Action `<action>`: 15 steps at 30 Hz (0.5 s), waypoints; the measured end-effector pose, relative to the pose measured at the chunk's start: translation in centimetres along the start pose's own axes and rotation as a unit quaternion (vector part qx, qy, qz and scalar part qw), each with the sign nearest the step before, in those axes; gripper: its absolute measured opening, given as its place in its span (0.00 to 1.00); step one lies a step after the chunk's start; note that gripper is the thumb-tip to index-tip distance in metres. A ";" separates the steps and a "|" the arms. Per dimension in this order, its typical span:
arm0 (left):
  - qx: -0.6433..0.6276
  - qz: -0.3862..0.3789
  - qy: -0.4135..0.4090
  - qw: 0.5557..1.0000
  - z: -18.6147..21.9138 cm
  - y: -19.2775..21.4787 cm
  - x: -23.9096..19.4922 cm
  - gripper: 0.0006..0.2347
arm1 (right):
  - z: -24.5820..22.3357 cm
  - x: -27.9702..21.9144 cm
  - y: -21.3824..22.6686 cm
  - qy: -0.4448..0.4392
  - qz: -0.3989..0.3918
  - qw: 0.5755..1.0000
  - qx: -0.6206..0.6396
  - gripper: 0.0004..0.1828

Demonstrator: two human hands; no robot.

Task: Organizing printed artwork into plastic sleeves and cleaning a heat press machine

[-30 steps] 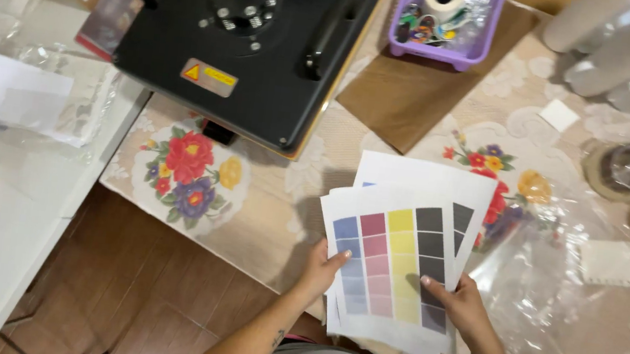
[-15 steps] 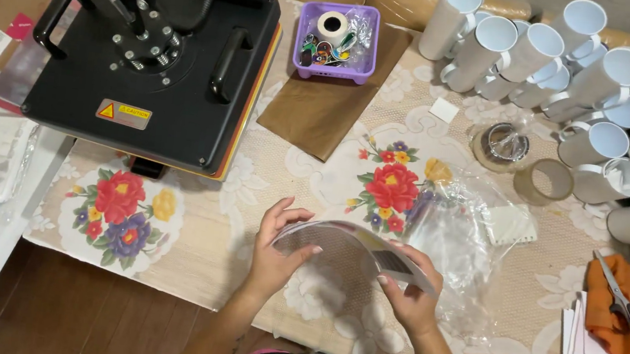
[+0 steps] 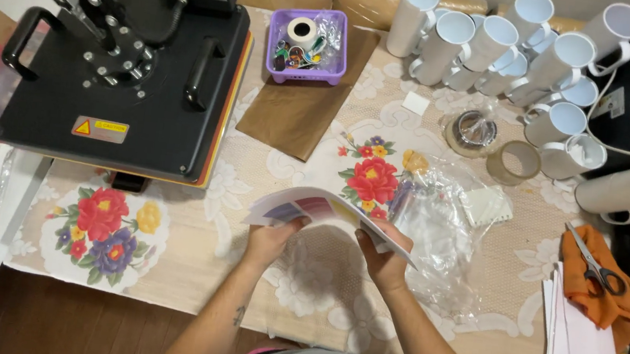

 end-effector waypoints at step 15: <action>-0.001 -0.023 0.131 0.991 -9.5 3.7 -2.3 0.12 | 3.6 -1.9 0.2 -0.155 -0.022 0.985 -0.066 0.13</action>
Point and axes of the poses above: each hand's wrist, its own x-axis towards the middle knuckle, its own y-axis out of the back of the hand, z = x × y, the point moved 4 cm from there along x, towards the middle knuckle, and after that the axes turned 10 degrees about -z, right-handed, at the moved point
